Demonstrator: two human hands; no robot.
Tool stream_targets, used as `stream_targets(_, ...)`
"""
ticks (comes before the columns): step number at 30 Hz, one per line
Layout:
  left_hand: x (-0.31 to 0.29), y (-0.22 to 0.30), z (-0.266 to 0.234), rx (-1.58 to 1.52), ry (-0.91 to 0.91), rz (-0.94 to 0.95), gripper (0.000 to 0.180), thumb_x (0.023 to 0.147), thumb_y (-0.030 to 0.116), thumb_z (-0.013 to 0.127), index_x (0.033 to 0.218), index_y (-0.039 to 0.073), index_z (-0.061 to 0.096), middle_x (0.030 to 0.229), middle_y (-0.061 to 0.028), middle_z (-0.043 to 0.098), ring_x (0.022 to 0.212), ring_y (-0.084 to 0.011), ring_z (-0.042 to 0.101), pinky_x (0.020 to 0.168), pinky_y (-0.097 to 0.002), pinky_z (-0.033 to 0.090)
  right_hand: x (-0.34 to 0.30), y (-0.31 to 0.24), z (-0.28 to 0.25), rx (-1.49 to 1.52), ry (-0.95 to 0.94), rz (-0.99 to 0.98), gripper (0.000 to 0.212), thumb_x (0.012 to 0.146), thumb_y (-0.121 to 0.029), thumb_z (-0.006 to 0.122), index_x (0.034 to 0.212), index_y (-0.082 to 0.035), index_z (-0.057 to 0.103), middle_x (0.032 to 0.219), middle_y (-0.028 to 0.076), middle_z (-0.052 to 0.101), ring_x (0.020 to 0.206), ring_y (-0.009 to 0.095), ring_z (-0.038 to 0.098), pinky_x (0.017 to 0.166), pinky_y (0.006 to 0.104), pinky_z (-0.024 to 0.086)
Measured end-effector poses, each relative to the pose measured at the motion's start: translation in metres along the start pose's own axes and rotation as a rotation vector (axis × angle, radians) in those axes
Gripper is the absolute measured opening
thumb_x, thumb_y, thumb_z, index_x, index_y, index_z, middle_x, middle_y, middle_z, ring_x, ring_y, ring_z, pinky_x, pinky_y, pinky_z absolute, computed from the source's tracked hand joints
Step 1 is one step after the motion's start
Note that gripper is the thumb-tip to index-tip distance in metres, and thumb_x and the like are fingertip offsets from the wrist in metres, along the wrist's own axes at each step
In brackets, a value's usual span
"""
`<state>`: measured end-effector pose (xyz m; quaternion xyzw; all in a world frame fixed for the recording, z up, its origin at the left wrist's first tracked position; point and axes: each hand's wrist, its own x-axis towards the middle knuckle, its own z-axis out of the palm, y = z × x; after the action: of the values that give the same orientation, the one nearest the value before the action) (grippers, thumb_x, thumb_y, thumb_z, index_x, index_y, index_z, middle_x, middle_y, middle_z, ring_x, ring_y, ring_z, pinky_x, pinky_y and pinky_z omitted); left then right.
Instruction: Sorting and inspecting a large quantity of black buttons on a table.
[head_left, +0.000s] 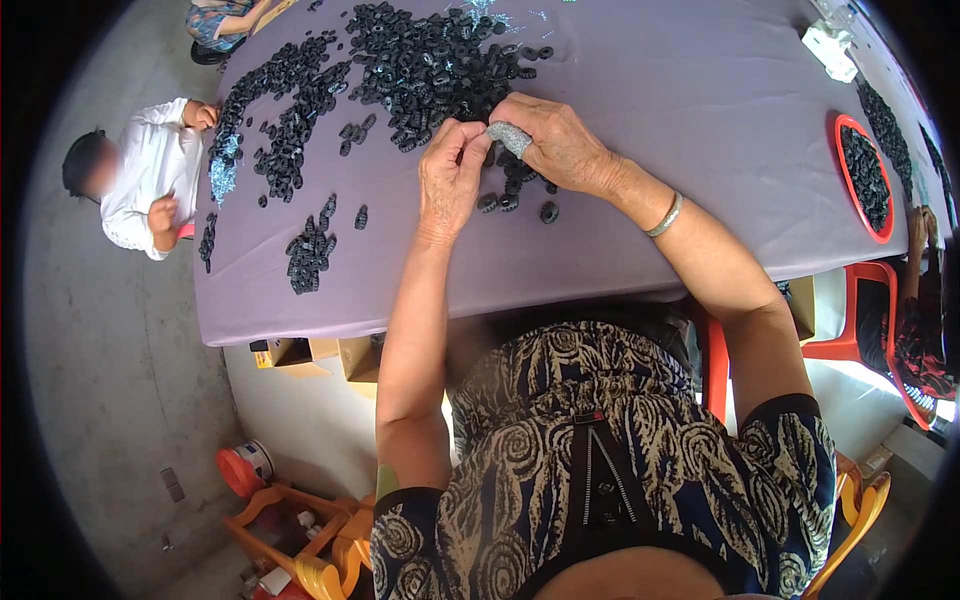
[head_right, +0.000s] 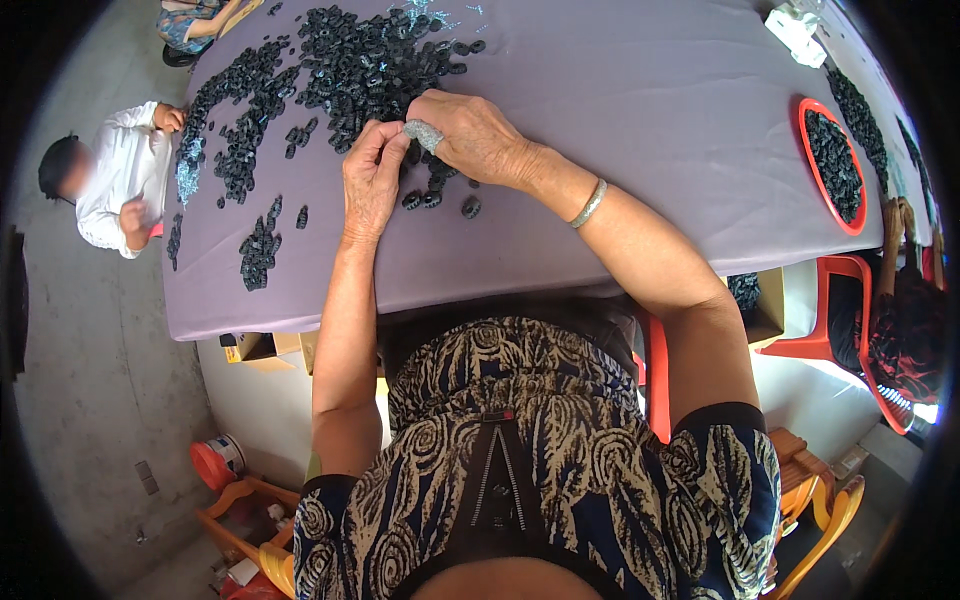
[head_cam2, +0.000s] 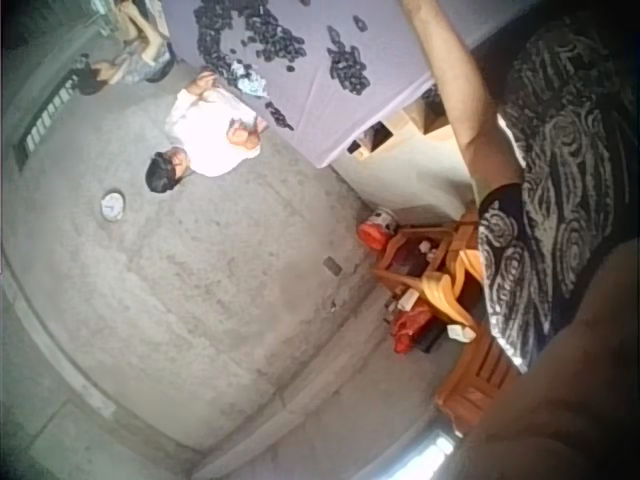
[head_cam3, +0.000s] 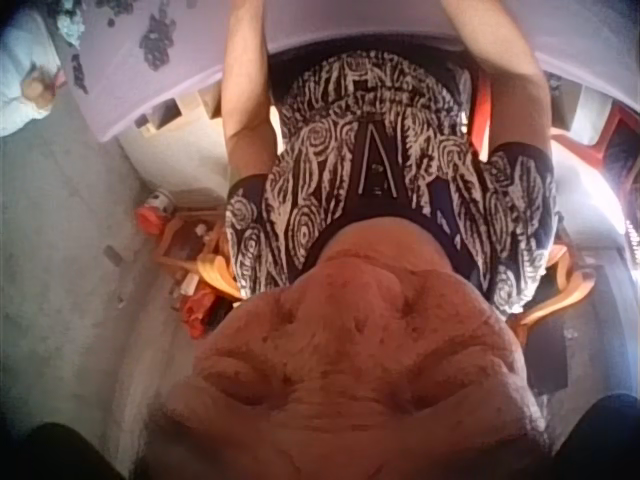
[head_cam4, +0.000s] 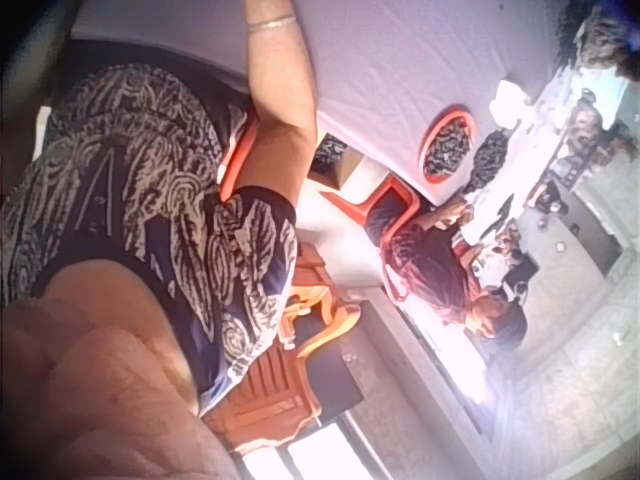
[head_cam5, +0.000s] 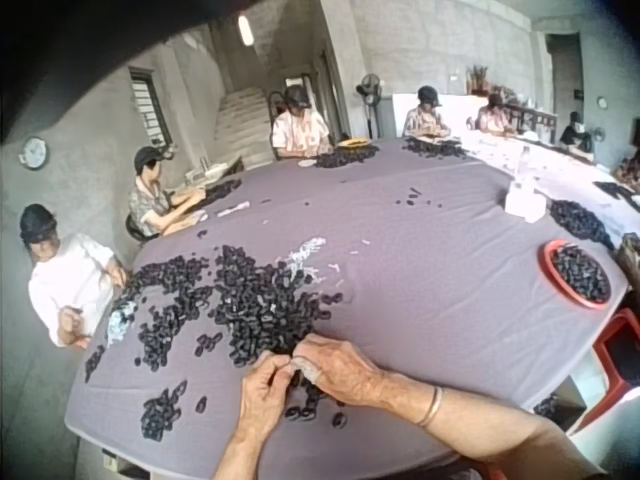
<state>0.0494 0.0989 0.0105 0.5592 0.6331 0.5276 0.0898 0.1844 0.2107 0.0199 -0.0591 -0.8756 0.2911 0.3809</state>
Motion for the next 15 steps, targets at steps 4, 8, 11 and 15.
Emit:
stream_targets(4, -0.0002, 0.0016, -0.0002, 0.0, -0.038, 0.021, 0.011, 0.087, 0.006, 0.06, 0.094, -0.002, 0.062, 0.074, -0.0074, 0.051, 0.067, -0.0168, 0.051, 0.064, -0.0279, 0.044, 0.0, -0.0007, -0.0018, 0.038, 0.012, 0.057, 0.013, 0.081, 0.002, 0.061, 0.092, -0.001, 0.056, 0.082, 0.013, 0.058, 0.076, 0.034, 0.058, 0.067, 0.0378, 0.048)
stream_targets(8, -0.0008, 0.0027, 0.0009, -0.02, -0.049, -0.025, 0.01, 0.087, 0.006, 0.06, 0.092, -0.002, 0.061, 0.074, -0.0061, 0.051, 0.066, -0.0156, 0.05, 0.063, -0.0271, 0.043, 0.001, -0.0051, -0.003, 0.042, 0.018, 0.054, 0.007, 0.084, -0.005, 0.058, 0.086, 0.0, 0.054, 0.082, 0.014, 0.057, 0.08, 0.036, 0.057, 0.07, 0.0433, 0.048)
stream_targets(11, -0.0001, 0.0023, -0.0013, -0.086, -0.067, -0.086, 0.01, 0.088, 0.007, 0.059, 0.09, -0.002, 0.06, 0.074, -0.0053, 0.051, 0.068, -0.0147, 0.049, 0.065, -0.0265, 0.042, 0.0025, -0.0054, -0.0046, 0.101, -0.002, 0.076, 0.006, 0.084, -0.004, 0.058, 0.087, -0.001, 0.054, 0.083, 0.014, 0.058, 0.081, 0.036, 0.057, 0.07, 0.0423, 0.048)
stream_targets(15, -0.0007, 0.0056, -0.0017, -0.102, -0.088, -0.129, 0.01, 0.089, 0.008, 0.058, 0.09, -0.002, 0.059, 0.076, -0.0052, 0.052, 0.071, -0.0144, 0.05, 0.068, -0.0263, 0.042, 0.0013, -0.0032, -0.0044, 0.148, -0.013, 0.119, 0.005, 0.084, -0.004, 0.058, 0.088, -0.001, 0.055, 0.084, 0.014, 0.058, 0.08, 0.036, 0.057, 0.07, 0.0413, 0.048)
